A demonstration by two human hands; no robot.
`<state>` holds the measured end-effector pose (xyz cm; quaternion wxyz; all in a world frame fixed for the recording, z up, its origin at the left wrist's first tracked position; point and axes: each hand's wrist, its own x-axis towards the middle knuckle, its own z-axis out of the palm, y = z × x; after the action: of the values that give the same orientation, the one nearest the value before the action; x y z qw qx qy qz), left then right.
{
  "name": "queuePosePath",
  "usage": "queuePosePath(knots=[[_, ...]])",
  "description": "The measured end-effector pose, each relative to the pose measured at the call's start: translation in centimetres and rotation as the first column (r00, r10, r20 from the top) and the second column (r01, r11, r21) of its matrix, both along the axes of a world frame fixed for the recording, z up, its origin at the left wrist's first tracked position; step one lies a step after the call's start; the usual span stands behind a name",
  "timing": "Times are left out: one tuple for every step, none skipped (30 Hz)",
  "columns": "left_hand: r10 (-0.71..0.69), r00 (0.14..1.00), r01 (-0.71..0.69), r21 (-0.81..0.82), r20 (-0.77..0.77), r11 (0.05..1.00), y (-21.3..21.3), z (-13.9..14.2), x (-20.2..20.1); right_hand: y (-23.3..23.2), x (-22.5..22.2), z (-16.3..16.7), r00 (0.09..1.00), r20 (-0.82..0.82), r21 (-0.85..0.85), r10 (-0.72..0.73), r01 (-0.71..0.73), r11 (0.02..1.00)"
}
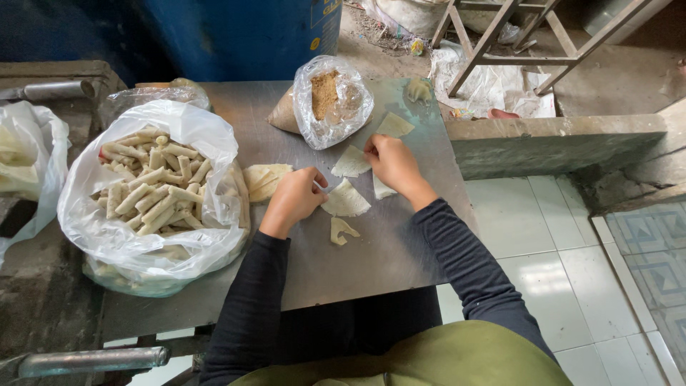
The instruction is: The person takes flat pieces of dough from a metal table, spoons brown filling from a plastic-lined cone onto each piece, spreads it, and folds the dough over the filling. The folded pieces are stacked in a pile on the table next to a bag of already rolled dough cylinders.
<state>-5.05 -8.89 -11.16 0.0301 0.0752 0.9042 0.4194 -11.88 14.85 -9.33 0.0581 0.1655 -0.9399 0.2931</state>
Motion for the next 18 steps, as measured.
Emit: queuePosePath(knots=[[-0.002, 1.0, 0.001, 0.012, 0.002, 1.0, -0.1, 0.0, 0.1, 0.0, 0.0, 0.4, 0.997, -0.081, -0.034, -0.002, -0.001, 0.999], [-0.002, 1.0, 0.001, 0.023, 0.002, 1.0, -0.1, 0.0, 0.1, -0.1, -0.1, 1.0, 0.986, -0.164, -0.068, -0.005, -0.006, 0.998], [-0.003, 1.0, 0.003, 0.024, 0.009, 1.0, -0.2, 0.0, 0.2, -0.3, -0.1, 1.7, 0.969, -0.246, -0.1, -0.01, -0.015, 0.995], [-0.004, 1.0, 0.003, 0.026, 0.014, 1.0, -0.3, 0.1, 0.2, -0.7, -0.1, 2.6, 0.948, -0.314, -0.204, -0.052, -0.014, 0.979], [-0.004, 1.0, 0.003, 0.029, 0.019, 1.0, -0.3, 0.1, 0.1, -1.2, -0.1, 3.6, 0.922, -0.375, -0.305, -0.097, -0.023, 0.952], [-0.008, 1.0, 0.008, 0.023, 0.012, 1.0, -0.3, 0.2, 0.1, -1.7, 0.0, 4.8, 0.891, -0.429, -0.399, -0.147, -0.041, 0.916], [-0.012, 1.0, 0.012, 0.016, 0.009, 1.0, -0.3, 0.2, 0.1, -2.2, 0.1, 6.0, 0.904, -0.422, -0.369, -0.067, -0.104, 0.924], [-0.017, 1.0, 0.017, 0.007, 0.008, 1.0, -0.4, 0.2, 0.2, -2.7, 0.1, 7.1, 0.912, -0.41, -0.342, 0.012, -0.166, 0.925], [-0.015, 1.0, 0.015, 0.013, -0.003, 1.0, -0.4, 0.2, 0.2, -3.2, 0.1, 8.3, 0.914, -0.396, -0.317, 0.089, -0.227, 0.921], [-0.013, 1.0, 0.014, 0.018, -0.013, 1.0, -0.5, 0.2, 0.2, -3.6, 0.3, 9.2, 0.93, -0.347, -0.289, 0.126, -0.233, 0.929], [-0.013, 1.0, 0.013, 0.024, -0.018, 1.0, -0.6, 0.2, 0.3, -4.0, 0.7, 9.8, 0.943, -0.291, -0.261, 0.16, -0.239, 0.935], [-0.011, 1.0, 0.012, 0.036, -0.016, 0.999, -0.6, 0.2, 0.5, -4.3, 1.1, 10.2, 0.954, -0.229, -0.234, 0.193, -0.247, 0.94], [-0.006, 1.0, 0.007, 0.047, -0.016, 0.999, -0.8, 0.2, 0.6, -4.4, 2.0, 10.2, 0.95, -0.15, -0.208, 0.272, -0.3, 0.931], [-0.002, 1.0, 0.003, 0.059, -0.022, 0.998, -0.8, 0.4, 0.4, -4.1, 3.3, 10.1, 0.935, -0.074, -0.184, 0.347, -0.355, 0.917], [0.008, 0.998, -0.005, 0.055, -0.07, 0.998, -0.8, 0.7, 0.4, -3.7, 4.9, 9.7, 0.908, 0.006, -0.163, 0.419, -0.413, 0.896], [0.02, 0.993, -0.014, 0.052, -0.115, 0.999, -0.8, 1.0, 0.6, -3.5, 6.5, 9.1, 0.88, 0.078, -0.098, 0.469, -0.462, 0.882], [0.03, 0.986, -0.023, 0.047, -0.161, 0.999, -0.7, 1.5, 0.8, -3.2, 8.3, 8.3, 0.847, 0.15, -0.037, 0.511, -0.511, 0.859], [0.029, 0.975, -0.019, 0.047, -0.219, 0.999, -0.6, 2.0, 1.5, -3.1, 10.2, 7.4, 0.887, 0.116, 0.018, 0.446, -0.451, 0.892]])
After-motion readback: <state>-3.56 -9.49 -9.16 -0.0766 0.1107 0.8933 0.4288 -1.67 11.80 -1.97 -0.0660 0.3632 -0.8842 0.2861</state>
